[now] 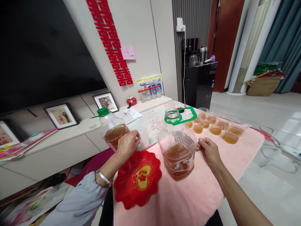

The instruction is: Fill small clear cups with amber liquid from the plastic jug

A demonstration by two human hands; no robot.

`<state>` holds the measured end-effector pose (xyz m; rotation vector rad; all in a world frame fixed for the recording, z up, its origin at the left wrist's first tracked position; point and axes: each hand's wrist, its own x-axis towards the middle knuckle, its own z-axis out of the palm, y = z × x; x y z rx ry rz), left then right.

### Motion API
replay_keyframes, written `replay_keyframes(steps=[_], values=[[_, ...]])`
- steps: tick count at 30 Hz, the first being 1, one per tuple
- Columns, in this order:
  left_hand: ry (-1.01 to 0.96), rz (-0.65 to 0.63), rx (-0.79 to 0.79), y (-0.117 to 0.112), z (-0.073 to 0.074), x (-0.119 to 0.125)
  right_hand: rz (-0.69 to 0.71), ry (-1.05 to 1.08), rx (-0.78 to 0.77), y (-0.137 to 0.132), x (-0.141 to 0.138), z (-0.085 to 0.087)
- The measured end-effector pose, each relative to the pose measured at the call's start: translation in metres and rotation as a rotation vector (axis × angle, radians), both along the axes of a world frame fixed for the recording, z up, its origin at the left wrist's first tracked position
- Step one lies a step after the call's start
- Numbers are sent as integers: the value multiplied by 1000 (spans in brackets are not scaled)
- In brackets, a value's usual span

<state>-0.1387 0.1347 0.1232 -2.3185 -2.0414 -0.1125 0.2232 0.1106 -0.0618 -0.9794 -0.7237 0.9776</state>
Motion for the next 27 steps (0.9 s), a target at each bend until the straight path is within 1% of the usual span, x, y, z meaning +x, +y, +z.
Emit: replay_keyframes(steps=[4,9,13,15,16,17,19,22,25,27], values=[[-20,-10,41,-1,8,-1,4,-2,7,1,1,-2],[-82,-3,93,-9,24,-5,-7,4,18,2,2,-3],[-169,-7,125,-26,39,-13,-22,15,15,3,3,-4],[-213,-32,112,-38,42,-19,-34,22,11,5,3,-5],[-235,-48,90,-45,42,-23,-42,26,8,6,4,-5],[-254,-66,61,-52,39,-26,-50,30,5,6,4,-5],[-276,-94,-15,-68,29,-33,-66,36,-2,7,5,-5],[-257,-104,-125,-87,5,-42,-80,38,-5,8,6,-4],[-246,-93,-197,-99,-18,-46,-94,28,0,8,5,-3],[-234,-80,-221,-102,-27,-46,-106,19,3,7,5,-2]])
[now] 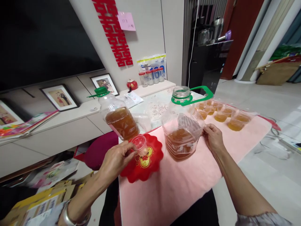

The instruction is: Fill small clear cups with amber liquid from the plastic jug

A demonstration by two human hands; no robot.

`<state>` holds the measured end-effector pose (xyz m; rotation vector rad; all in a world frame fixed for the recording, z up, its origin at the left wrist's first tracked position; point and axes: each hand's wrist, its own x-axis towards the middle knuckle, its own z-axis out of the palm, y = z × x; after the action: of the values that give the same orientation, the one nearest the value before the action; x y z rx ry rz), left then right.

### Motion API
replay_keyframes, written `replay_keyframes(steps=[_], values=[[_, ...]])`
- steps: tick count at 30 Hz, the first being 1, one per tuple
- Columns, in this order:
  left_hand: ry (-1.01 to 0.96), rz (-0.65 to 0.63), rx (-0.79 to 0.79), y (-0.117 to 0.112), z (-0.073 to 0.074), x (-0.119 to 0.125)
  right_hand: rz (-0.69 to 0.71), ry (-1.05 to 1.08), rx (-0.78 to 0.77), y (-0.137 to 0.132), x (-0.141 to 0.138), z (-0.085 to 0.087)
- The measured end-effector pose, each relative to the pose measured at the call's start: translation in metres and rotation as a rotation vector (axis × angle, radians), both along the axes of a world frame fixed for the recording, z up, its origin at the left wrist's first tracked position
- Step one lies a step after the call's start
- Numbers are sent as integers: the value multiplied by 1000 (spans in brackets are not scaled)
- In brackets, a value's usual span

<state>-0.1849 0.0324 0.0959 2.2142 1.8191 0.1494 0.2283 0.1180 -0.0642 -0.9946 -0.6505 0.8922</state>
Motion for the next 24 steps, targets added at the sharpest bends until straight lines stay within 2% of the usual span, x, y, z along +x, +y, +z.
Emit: replay_keyframes(steps=[3,8,12,15,17,20,24], values=[[41,11,-4,-2,-7,2,-8,-12,4,-1,-1,1],[81,17,-2,-4,-10,3,2,-26,10,-3,-1,3],[54,32,1,-10,-7,1,-3,-35,14,-3,0,3],[-17,90,64,-17,-2,7,-3,-45,17,-4,0,2],[-119,116,101,-23,2,19,10,-53,15,-4,0,2],[-349,117,48,-29,4,49,25,-69,18,-6,-1,2],[-663,129,-54,-31,-7,101,29,-102,31,-6,0,3]])
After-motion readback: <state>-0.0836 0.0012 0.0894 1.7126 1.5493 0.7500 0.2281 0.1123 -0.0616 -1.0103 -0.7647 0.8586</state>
